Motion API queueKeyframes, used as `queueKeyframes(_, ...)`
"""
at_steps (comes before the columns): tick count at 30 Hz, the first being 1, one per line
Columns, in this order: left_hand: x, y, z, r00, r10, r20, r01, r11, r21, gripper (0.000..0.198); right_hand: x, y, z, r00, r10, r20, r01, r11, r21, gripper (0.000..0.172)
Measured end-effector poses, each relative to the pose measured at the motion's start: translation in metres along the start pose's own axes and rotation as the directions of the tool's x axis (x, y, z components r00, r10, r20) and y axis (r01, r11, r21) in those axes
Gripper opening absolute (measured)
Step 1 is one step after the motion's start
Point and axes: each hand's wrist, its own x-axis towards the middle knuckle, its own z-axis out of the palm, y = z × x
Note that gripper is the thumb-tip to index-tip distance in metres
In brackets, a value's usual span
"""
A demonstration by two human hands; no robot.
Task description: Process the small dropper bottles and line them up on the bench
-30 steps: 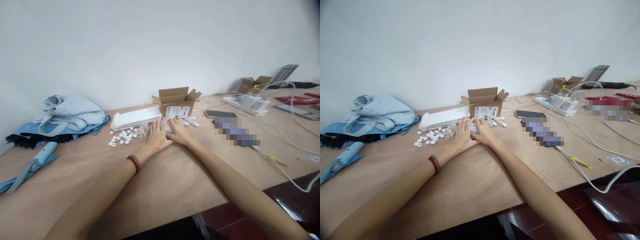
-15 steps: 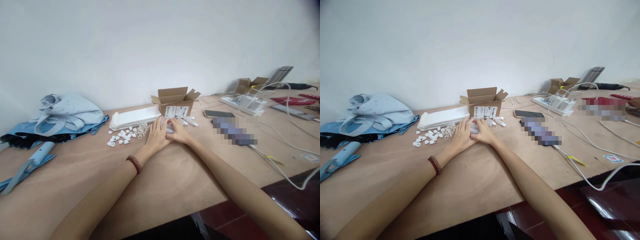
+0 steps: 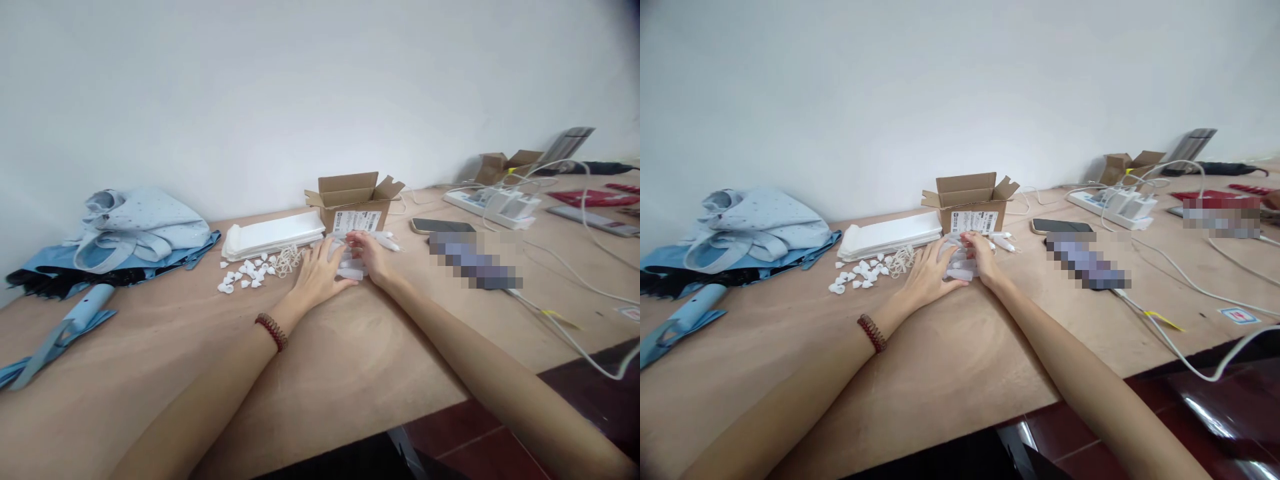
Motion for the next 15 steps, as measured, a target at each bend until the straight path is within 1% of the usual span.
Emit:
queueKeyframes(3, 0.0, 0.003, -0.003, 0.998, 0.058, 0.015, -0.059, 0.998, 0.019, 0.064, -0.003, 0.001, 0.004, 1.0, -0.024, -0.018, 0.024, 1.0, -0.003, 0.034)
queueKeyframes(7, 0.0, 0.002, -0.001, 0.992, 0.117, 0.051, -0.119, 0.992, 0.038, 0.055, -0.005, 0.002, 0.009, 0.998, -0.038, -0.058, 0.037, 0.999, -0.018, 0.034)
queueKeyframes(9, 0.001, 0.001, 0.0, 0.988, 0.138, 0.067, -0.141, 0.989, 0.045, 0.053, -0.004, 0.0, 0.008, 0.997, -0.03, -0.075, 0.026, 0.998, -0.057, 0.034)
queueKeyframes(10, 0.001, 0.001, 0.001, 0.986, 0.148, 0.073, -0.151, 0.987, 0.046, 0.052, -0.004, -0.003, 0.006, 0.995, -0.039, -0.09, 0.029, 0.994, -0.104, 0.034)
queueKeyframes(11, 0.001, 0.0, 0.0, 0.985, 0.157, 0.076, -0.161, 0.986, 0.043, 0.052, -0.004, -0.007, 0.002, 0.992, -0.073, -0.107, 0.053, 0.983, -0.177, 0.033)
queueKeyframes(12, 0.0, 0.0, 0.0, 0.983, 0.167, 0.08, -0.17, 0.985, 0.037, 0.051, -0.003, -0.012, -0.003, 0.984, -0.134, -0.117, 0.098, 0.958, -0.271, 0.031)
queueKeyframes(13, 0.0, 0.0, -0.001, 0.981, 0.175, 0.084, -0.178, 0.984, 0.03, 0.051, -0.002, -0.017, -0.009, 0.967, -0.225, -0.12, 0.164, 0.91, -0.381, 0.028)
queueKeyframes(14, 0.0, 0.0, -0.002, 0.98, 0.18, 0.088, -0.183, 0.983, 0.024, 0.05, 0.0, -0.022, -0.017, 0.936, -0.339, -0.091, 0.252, 0.829, -0.499, 0.025)
queueKeyframes(15, 0.0, 0.0, -0.002, 0.978, 0.184, 0.095, -0.187, 0.982, 0.022, 0.05, 0.003, -0.027, -0.026, 0.906, -0.423, -0.031, 0.322, 0.733, -0.599, 0.022)
